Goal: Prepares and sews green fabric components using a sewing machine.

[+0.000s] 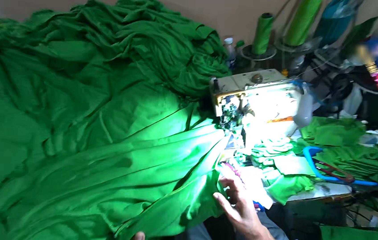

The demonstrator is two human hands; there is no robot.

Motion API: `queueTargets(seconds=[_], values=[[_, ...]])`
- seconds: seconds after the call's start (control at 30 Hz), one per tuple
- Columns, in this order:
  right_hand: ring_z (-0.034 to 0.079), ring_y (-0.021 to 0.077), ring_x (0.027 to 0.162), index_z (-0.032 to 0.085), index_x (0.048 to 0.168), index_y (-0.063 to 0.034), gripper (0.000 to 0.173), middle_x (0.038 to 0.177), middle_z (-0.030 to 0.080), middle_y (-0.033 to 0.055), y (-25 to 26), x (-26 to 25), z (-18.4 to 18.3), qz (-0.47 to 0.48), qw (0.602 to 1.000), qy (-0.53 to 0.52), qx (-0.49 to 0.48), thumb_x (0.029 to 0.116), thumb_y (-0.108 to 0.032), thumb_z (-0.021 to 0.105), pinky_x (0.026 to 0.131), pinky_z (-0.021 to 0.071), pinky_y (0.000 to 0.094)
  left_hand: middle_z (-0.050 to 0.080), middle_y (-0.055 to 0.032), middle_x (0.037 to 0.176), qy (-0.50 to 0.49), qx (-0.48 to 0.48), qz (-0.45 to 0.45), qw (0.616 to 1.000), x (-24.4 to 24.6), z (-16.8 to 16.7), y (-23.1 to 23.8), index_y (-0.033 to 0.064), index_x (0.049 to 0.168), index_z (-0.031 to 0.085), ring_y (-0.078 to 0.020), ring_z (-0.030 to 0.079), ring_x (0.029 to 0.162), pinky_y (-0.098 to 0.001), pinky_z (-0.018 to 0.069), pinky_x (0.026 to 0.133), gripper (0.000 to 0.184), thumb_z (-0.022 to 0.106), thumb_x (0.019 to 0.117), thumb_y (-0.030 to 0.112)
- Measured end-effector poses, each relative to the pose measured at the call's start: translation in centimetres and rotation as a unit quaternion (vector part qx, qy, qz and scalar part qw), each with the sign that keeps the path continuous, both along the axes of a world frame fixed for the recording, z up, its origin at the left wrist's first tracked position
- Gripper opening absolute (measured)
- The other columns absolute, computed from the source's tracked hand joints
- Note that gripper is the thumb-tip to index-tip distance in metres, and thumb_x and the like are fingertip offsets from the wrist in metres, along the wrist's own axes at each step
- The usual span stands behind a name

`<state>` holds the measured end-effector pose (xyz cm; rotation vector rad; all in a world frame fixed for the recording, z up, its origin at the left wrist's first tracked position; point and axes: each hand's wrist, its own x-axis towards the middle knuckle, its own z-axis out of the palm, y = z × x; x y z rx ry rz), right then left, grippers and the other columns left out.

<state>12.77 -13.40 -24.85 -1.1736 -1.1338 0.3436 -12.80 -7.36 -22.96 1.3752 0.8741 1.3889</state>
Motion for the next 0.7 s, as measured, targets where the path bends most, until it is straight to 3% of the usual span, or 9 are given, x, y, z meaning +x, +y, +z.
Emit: queueTargets(seconds=[0.13, 0.2, 0.33, 0.43, 0.57, 0.7], values=[[0.068, 0.0065, 0.086, 0.057, 0.123, 0.0104, 0.04, 0.111, 0.067, 0.0149, 0.2, 0.1, 0.4, -0.009, 0.999, 0.005, -0.035, 0.0938, -0.015, 0.067, 0.07, 0.0584, 0.0204, 0.075, 0.0194, 0.095, -0.023, -0.033, 0.016, 0.999, 0.5, 1.7, -1.4, 0.03, 0.1, 0.072, 0.0054, 0.07, 0.093, -0.0167, 0.0569, 0.089, 0.013, 0.075, 0.0915, 0.021], [0.067, 0.0055, 0.085, 0.057, 0.121, 0.0098, 0.039, 0.11, 0.067, 0.0134, 0.4, 0.1, 0.6, 0.004, 0.999, 0.006, -0.041, 0.0945, -0.017, 0.067, 0.07, 0.0584, 0.0192, 0.076, 0.0169, 0.096, -0.032, -0.035, 0.01, 0.999, 0.1, 2.0, -1.7, 0.0288, 0.1, 0.073, 0.004, 0.071, 0.093, -0.0168, 0.0573, 0.087, 0.012, 0.076, 0.091, 0.021], [0.067, 0.0045, 0.083, 0.057, 0.119, 0.0085, 0.036, 0.107, 0.066, 0.0119, 0.9, 0.0, 1.2, 0.01, 0.998, 0.038, -0.05, 0.0952, -0.018, 0.067, 0.07, 0.0584, 0.0192, 0.076, 0.0199, 0.097, -0.036, -0.023, 0.0, 0.999, -0.1, 2.6, -1.7, 0.037, 0.102, 0.076, 0.0071, 0.07, 0.092, -0.0152, 0.058, 0.084, 0.014, 0.077, 0.0898, 0.03], [0.067, 0.0036, 0.086, 0.055, 0.123, 0.009, 0.036, 0.111, 0.064, 0.0095, 1.5, 0.1, 1.9, 0.04, 0.993, 0.098, -0.049, 0.0955, -0.011, 0.064, 0.073, 0.0588, 0.0192, 0.078, 0.017, 0.095, -0.035, -0.034, 0.016, 0.999, 0.4, 3.9, -1.6, 0.0346, 0.1, 0.077, 0.0051, 0.072, 0.088, -0.0179, 0.0603, 0.08, 0.017, 0.072, 0.0939, 0.019], [0.066, 0.0012, 0.079, 0.058, 0.113, 0.0043, 0.021, 0.098, 0.068, 0.0026, 1.8, 0.2, 1.6, 0.067, 0.987, 0.135, -0.05, 0.0958, -0.008, 0.061, 0.071, 0.0576, 0.0189, 0.073, 0.0203, 0.091, -0.001, -0.026, 0.054, 0.998, 0.0, 3.8, -1.2, 0.0274, 0.102, 0.065, 0.0069, 0.069, 0.084, -0.0157, 0.0592, 0.077, 0.021, 0.06, 0.0994, 0.007], [0.069, 0.0039, 0.089, 0.056, 0.12, 0.0043, 0.025, 0.111, 0.067, 0.0035, 1.2, 0.6, 1.5, 0.088, 0.981, 0.167, -0.033, 0.0988, -0.008, 0.059, 0.079, 0.0606, 0.0219, 0.07, 0.0202, 0.088, 0.034, 0.008, 0.081, 0.996, -0.8, 3.6, -1.5, 0.0199, 0.111, 0.047, 0.0048, 0.068, 0.078, -0.0181, 0.06, 0.07, 0.03, 0.056, 0.0951, -0.004]])
